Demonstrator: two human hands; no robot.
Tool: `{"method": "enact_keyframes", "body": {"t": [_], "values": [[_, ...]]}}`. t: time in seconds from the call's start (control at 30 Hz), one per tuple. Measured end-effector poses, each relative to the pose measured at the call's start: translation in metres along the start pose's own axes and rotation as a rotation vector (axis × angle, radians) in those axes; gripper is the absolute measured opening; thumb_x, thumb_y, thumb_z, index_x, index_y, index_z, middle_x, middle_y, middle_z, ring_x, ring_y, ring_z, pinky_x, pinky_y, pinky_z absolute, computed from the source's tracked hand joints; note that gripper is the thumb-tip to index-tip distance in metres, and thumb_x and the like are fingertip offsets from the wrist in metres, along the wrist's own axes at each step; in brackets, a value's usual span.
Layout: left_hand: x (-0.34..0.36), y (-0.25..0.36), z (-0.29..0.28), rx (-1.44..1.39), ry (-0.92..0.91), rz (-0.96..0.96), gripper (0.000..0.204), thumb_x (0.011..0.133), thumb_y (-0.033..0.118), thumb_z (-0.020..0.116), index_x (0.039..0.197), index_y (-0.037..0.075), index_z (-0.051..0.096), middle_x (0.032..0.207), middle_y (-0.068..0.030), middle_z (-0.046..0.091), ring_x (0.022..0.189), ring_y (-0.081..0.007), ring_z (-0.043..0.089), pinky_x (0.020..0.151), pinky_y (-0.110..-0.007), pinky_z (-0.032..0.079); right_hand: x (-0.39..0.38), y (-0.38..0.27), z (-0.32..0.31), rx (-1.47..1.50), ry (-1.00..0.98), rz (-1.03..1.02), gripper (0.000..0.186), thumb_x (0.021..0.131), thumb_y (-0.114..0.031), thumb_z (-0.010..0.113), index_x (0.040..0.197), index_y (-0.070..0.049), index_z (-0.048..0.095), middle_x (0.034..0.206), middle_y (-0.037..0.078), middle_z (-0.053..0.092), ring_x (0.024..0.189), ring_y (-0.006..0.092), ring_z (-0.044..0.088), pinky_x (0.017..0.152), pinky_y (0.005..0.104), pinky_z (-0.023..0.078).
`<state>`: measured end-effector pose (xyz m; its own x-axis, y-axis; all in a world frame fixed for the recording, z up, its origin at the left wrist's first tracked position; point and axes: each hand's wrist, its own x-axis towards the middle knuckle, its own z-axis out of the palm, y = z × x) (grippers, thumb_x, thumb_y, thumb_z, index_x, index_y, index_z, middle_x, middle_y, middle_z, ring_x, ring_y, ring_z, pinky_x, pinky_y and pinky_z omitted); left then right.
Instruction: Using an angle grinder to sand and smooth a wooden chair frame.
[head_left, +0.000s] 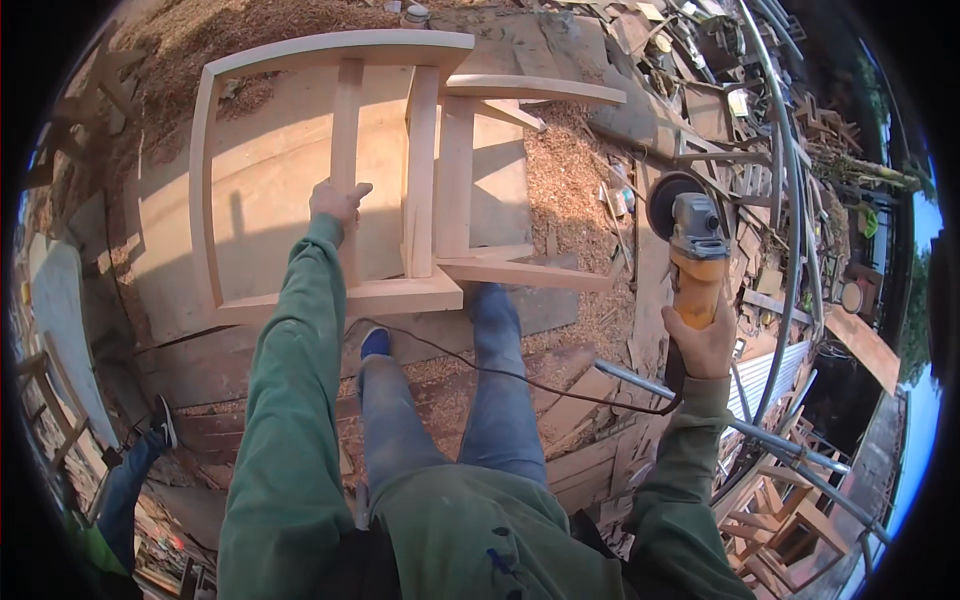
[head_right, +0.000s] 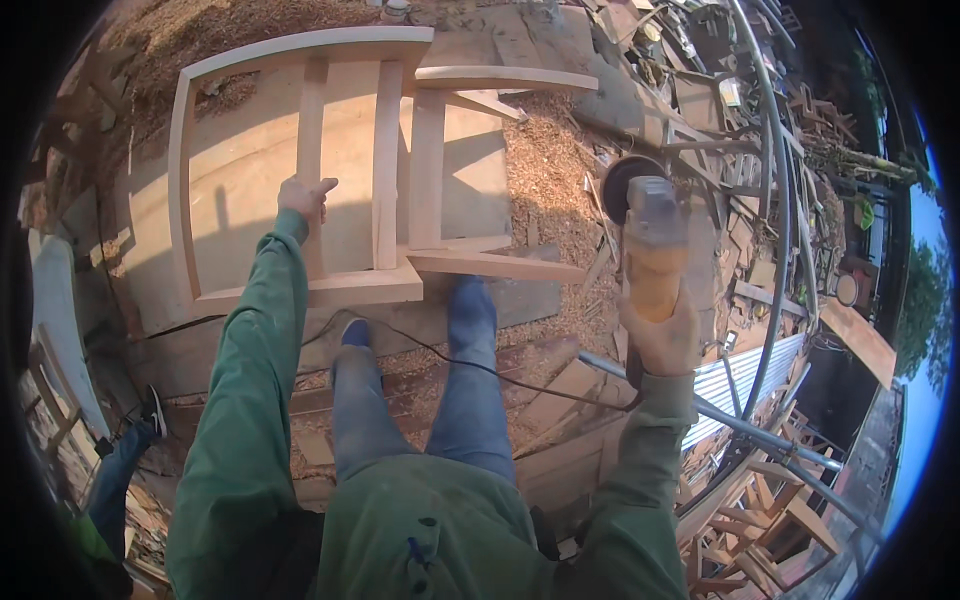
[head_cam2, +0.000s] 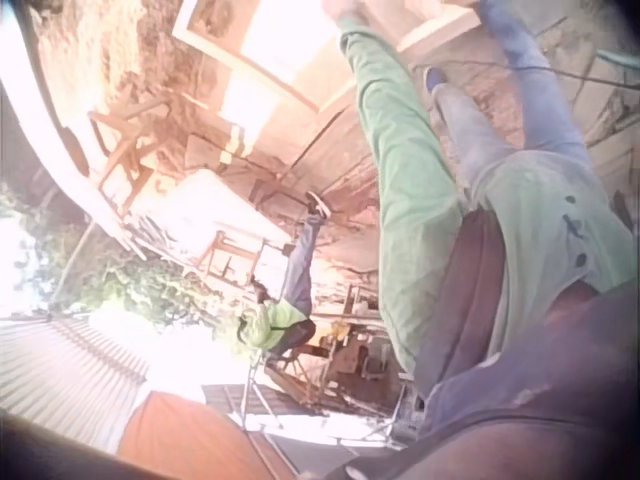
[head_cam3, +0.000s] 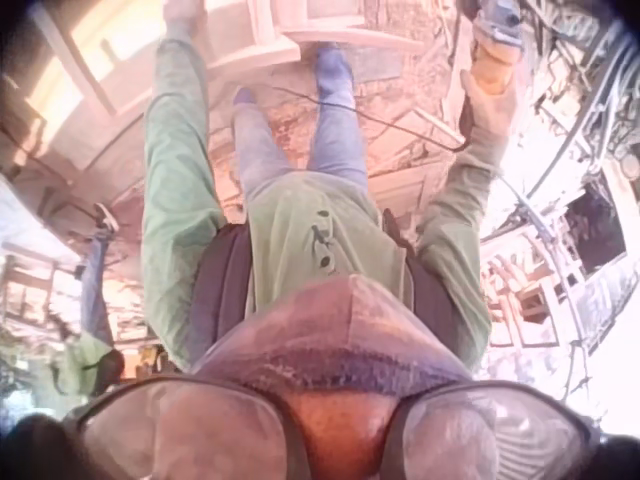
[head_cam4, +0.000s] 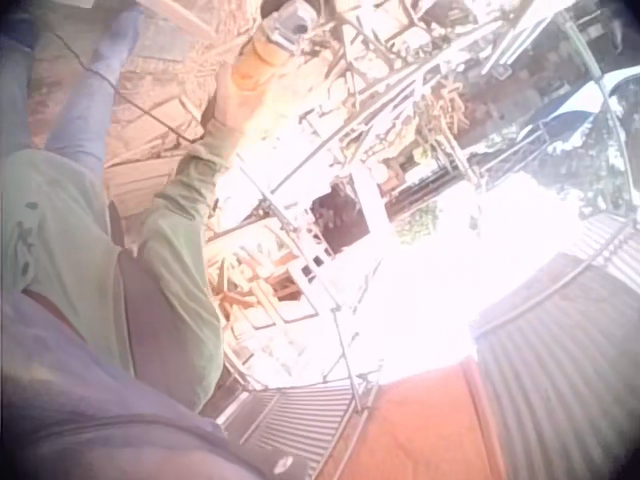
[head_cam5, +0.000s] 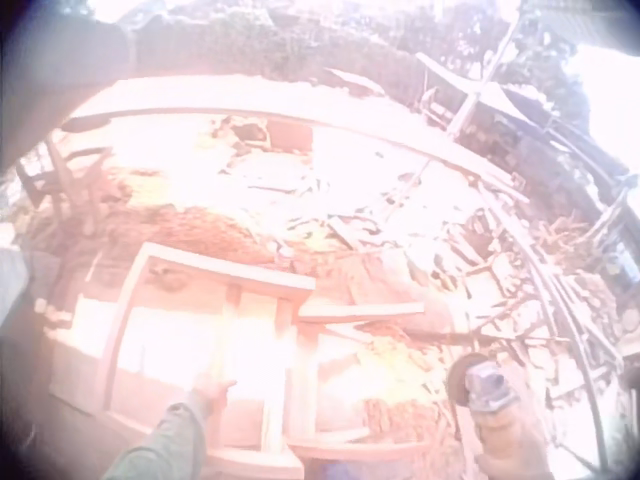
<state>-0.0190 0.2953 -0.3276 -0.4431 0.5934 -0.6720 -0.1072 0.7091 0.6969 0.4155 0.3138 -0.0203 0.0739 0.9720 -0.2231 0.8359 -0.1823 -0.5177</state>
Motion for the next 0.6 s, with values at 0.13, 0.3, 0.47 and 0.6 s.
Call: {"method": "enact_keyframes", "body": {"t": [0.13,0.3,0.47,0.6], "values": [[-0.014,0.004,-0.004,0.028,0.002,0.002,0.031,0.074,0.023,0.077,0.082,0.0,0.058,0.057,-0.0063,0.054,0.041,-0.0174,0.053,0.038,-0.034,0.045,0.113,0.005,0.057,-0.023,-0.199,-0.216,0.05,0.068,-0.024,0.078,0.109,0.001,0.062,0.091,0.009,0.068,0.082,0.0158,0.065,0.075,0.0306,0.051],[-0.021,-0.004,-0.005,-0.002,0.008,0.019,0.029,0.076,0.021,0.076,0.083,0.0,0.058,0.055,-0.0052,0.053,0.039,-0.0161,0.051,0.036,-0.032,0.043,0.222,-0.004,0.145,-0.152,-0.339,-0.33,0.056,0.064,-0.032,0.078,0.107,0.001,0.062,0.092,0.013,0.068,0.082,0.0207,0.066,0.077,0.033,0.051],[-0.031,0.003,-0.005,0.025,0.029,0.005,0.028,0.077,0.021,0.075,0.085,0.0,0.058,0.055,-0.0053,0.053,0.039,-0.0155,0.051,0.036,-0.031,0.042,0.274,-0.011,0.208,-0.19,-0.453,-0.429,0.056,0.062,-0.034,0.077,0.103,0.001,0.062,0.091,0.015,0.068,0.084,0.0245,0.067,0.079,0.0353,0.051],[-0.035,0.001,-0.007,0.043,0.037,-0.019,0.032,0.076,0.022,0.077,0.087,-0.002,0.059,0.055,-0.0061,0.055,0.04,-0.0151,0.052,0.037,-0.03,0.042,0.287,-0.023,0.235,-0.28,-0.534,-0.442,0.056,0.062,-0.035,0.077,0.102,0.002,0.063,0.09,0.015,0.068,0.085,0.0274,0.067,0.08,0.0365,0.051]]}}
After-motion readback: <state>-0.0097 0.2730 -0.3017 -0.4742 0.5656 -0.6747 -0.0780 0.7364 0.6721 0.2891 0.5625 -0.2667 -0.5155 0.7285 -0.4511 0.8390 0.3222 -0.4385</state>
